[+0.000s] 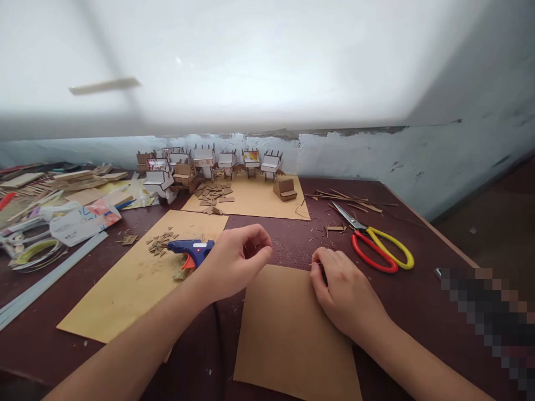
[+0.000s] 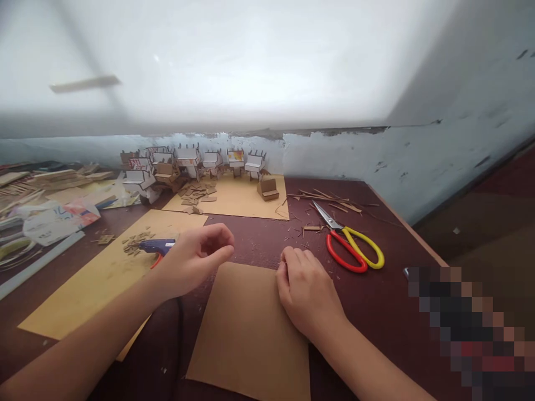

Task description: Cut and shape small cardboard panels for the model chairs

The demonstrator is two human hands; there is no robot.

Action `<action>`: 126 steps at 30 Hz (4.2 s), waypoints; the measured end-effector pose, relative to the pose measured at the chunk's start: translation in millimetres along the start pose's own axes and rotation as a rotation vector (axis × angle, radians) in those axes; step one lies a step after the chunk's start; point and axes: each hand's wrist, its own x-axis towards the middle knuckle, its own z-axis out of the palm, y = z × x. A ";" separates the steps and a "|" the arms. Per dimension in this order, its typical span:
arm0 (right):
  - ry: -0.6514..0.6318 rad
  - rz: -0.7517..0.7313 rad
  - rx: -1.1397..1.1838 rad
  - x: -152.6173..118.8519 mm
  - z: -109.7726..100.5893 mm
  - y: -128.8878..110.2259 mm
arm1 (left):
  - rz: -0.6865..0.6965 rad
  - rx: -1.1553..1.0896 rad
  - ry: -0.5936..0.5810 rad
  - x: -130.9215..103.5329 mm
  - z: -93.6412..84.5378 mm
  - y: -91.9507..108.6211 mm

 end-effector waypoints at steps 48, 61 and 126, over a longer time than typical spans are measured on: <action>-0.232 0.224 0.021 25.3 -53.8 94.1 | 0.331 0.605 -0.442 -31.6 40.0 -2.9; -0.189 0.297 -0.143 18.5 -43.1 90.6 | 0.189 0.518 -0.685 -36.6 19.3 -2.9; -0.100 0.073 0.661 7.6 -34.1 21.8 | 0.082 0.245 -0.160 -27.4 42.8 -7.1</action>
